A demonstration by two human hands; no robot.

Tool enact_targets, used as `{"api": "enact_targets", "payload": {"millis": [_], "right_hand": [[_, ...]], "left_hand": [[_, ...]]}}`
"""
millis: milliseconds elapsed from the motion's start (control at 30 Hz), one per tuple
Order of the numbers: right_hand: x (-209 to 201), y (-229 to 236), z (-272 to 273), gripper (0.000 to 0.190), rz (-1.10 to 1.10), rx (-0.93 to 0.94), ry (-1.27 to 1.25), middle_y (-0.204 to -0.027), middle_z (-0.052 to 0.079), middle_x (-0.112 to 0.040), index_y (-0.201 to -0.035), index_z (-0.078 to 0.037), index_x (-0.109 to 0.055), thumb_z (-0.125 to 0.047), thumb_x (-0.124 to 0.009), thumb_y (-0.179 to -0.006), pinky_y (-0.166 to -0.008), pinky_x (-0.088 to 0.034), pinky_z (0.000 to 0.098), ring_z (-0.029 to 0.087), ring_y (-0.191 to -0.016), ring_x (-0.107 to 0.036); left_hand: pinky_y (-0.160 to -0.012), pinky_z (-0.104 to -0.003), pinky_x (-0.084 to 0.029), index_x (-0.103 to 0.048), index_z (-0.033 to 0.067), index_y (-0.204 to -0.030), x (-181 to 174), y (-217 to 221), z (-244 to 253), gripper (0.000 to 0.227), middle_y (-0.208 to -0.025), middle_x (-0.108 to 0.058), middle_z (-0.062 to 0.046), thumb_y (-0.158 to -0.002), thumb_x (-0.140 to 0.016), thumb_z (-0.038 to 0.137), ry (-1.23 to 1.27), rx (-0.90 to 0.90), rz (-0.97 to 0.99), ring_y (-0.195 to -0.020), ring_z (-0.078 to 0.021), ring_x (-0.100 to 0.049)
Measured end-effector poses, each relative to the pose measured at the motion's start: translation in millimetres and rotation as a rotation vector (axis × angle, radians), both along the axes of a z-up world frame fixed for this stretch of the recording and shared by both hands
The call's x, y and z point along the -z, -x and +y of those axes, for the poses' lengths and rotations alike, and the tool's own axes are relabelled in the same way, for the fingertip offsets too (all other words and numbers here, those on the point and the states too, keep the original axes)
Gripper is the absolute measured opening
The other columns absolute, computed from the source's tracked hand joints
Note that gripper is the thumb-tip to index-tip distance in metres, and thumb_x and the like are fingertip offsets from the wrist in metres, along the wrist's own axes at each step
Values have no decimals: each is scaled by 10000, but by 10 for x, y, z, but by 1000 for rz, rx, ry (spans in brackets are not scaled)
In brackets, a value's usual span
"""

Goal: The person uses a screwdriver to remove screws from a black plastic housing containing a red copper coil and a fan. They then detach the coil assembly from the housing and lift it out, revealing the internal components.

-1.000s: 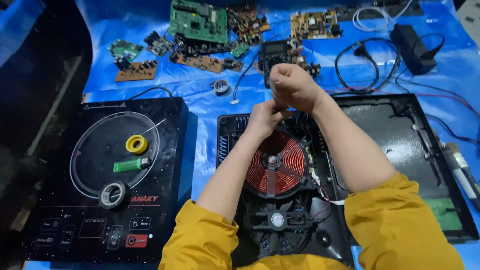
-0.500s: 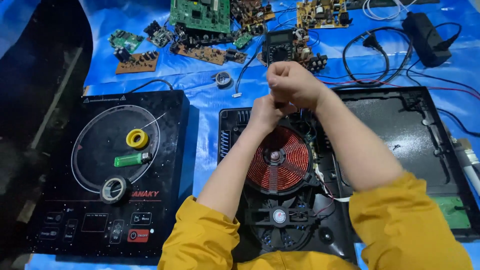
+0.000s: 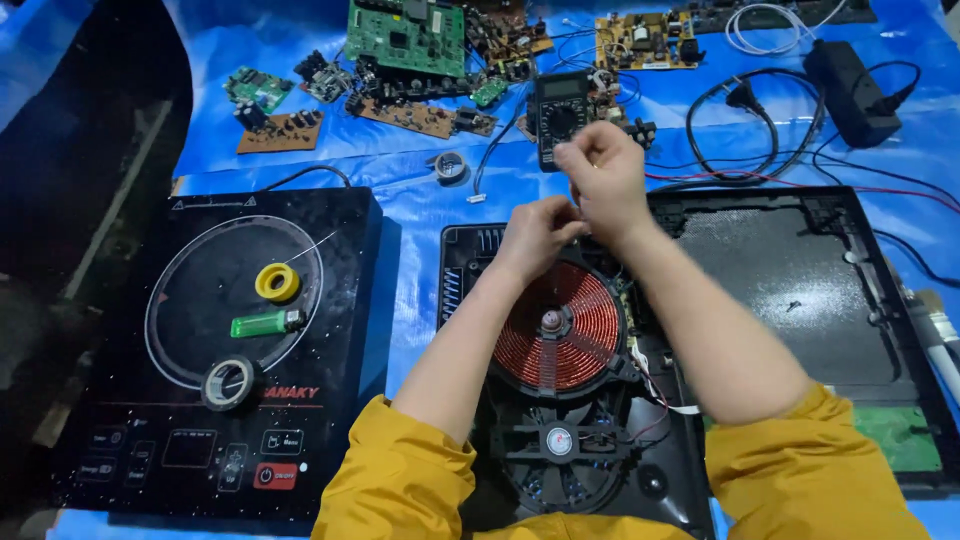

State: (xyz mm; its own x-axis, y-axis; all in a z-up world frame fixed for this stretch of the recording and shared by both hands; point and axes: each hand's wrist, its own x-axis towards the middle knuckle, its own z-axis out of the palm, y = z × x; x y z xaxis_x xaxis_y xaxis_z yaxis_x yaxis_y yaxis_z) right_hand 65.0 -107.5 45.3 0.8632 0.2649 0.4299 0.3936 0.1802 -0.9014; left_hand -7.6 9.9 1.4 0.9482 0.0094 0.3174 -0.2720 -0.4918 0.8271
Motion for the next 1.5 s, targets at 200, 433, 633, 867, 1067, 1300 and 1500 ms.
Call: {"api": "enact_targets", "payload": {"millis": [200, 433, 633, 867, 1067, 1300, 1500], "right_hand": [[-231, 21, -54, 128, 174, -345, -10, -454, 128, -490, -924, -1, -607, -68, -716, -918, -345, -379, 263, 168, -357, -537], [-241, 333, 42, 94, 79, 203, -102, -724, 78, -588, -1055, -37, -638, -54, -716, -1003, -446, -432, 204, 122, -546, -637], [-265, 102, -4, 288, 139, -179, -27, -505, 46, -368, -901, -39, -600, -201, -545, -1132, -327, -325, 262, 131, -362, -426], [-321, 158, 49, 156, 214, -327, -52, -505, 37, -351, -1062, -9, -629, -116, -515, -1070, -381, -303, 234, 106, -395, -358], [-1, 193, 107, 70, 156, 185, -131, -551, 28, -444, -1016, -50, -632, -95, -615, -1067, -427, -291, 207, 72, -471, -454], [-267, 158, -49, 162, 165, -336, 7, -466, 59, -376, -1042, 16, -645, -121, -559, -1035, -390, -308, 231, 121, -370, -427], [-115, 130, -28, 130, 80, -15, -98, -624, 96, -554, -1160, -23, -626, -118, -595, -1077, -439, -415, 235, 153, -524, -582]], "left_hand": [[-808, -449, -580, -774, 140, -954, 125, -84, -33, 189, -880, -787, -84, -878, -806, 311, 37, -21, 76, -916, -353, -746], [-785, -437, -590, -779, 139, -920, 163, -152, -70, 145, -824, -778, -78, -854, -810, 265, 17, -52, 21, -872, -348, -750], [-812, -499, -566, -734, 137, -884, -12, -72, -33, 289, -849, -768, -107, -775, -818, 392, 21, -24, 90, -952, -421, -720], [-823, -466, -573, -753, 138, -917, 76, -97, 8, 217, -854, -777, -75, -895, -768, 354, 67, 15, 138, -940, -401, -726], [-792, -413, -588, -752, 179, -882, 274, -197, -68, 201, -808, -766, -30, -901, -801, 374, 95, -24, 82, -883, -317, -744], [-900, -498, -582, -774, 48, -1082, -26, -4, 19, 150, -980, -790, -157, -967, -699, 109, 85, 48, 167, -1023, -425, -729], [-777, -500, -586, -767, 51, -942, -53, -25, -41, 207, -853, -764, -178, -877, -814, 242, 160, -34, 81, -891, -430, -733]]}}
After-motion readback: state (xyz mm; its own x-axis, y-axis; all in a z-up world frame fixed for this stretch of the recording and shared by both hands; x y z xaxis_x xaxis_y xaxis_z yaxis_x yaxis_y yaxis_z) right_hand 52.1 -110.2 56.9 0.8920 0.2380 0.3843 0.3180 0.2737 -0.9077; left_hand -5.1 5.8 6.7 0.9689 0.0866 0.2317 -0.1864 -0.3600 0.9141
